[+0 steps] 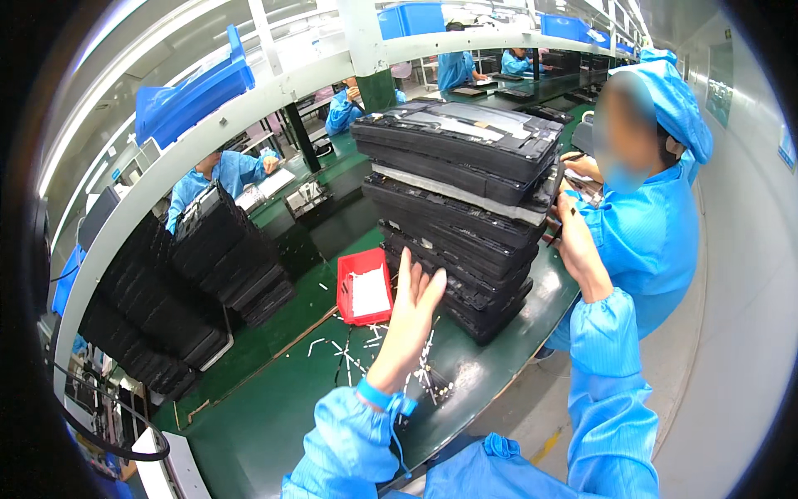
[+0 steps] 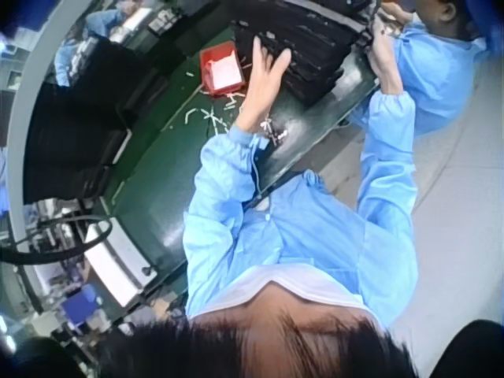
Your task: The person assembles electronic device chassis by peeling adhesive backing from flexible strips, attaching the strips onto the chassis, pressing them in place, and stacking the assembled chassis.
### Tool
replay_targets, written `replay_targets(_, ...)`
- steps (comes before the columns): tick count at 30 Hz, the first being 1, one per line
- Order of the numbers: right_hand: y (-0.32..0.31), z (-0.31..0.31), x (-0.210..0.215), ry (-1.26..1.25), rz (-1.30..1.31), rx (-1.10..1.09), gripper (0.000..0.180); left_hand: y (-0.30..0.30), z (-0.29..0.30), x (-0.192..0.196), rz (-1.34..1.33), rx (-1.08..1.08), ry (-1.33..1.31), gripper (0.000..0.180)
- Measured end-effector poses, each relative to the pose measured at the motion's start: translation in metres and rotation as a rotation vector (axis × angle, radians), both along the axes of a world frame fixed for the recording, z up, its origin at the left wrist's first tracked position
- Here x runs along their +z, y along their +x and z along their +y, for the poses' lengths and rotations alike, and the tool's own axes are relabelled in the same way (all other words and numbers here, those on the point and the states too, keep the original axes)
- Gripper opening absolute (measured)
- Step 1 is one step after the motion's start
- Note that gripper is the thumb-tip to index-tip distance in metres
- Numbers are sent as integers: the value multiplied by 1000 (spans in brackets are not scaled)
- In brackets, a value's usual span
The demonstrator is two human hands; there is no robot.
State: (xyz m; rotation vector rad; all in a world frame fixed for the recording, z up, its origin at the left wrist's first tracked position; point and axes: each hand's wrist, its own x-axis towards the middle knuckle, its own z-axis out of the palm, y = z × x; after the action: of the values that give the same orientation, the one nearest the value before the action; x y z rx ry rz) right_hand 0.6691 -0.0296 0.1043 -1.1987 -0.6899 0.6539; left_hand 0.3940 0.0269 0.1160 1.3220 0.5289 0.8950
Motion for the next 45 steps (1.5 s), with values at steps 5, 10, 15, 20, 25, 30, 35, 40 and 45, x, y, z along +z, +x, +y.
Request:
replay_targets(5,6,10,7,-4,-13,98,41,38,25,22,-147,-13,-94,103)
replay_targets(10,3,15,9,176,68,116,32,52,14,58,-210,-18,-101,113)
replay_targets(15,-1,16,18,263,93,37,30,57,11,78,-154,-44,-220,127)
replay_targets(20,-13,1,42,264,27,24,27,54,25,88,-272,-135,-318,132)
replay_targets(25,-49,-18,70,321,159,114,29,38,37,105,-418,-261,-339,136)
replay_targets(30,-75,-29,55,351,44,-23,40,21,33,104,-311,-152,-371,135)
replay_targets(35,-89,-37,41,374,98,-42,43,6,29,89,-341,-160,-273,126)
replay_targets(40,-112,-45,61,320,42,-22,51,-3,41,77,-397,-200,-310,109)
replay_targets(45,-132,-55,64,221,-52,-24,49,-30,29,92,-423,-181,-438,69)
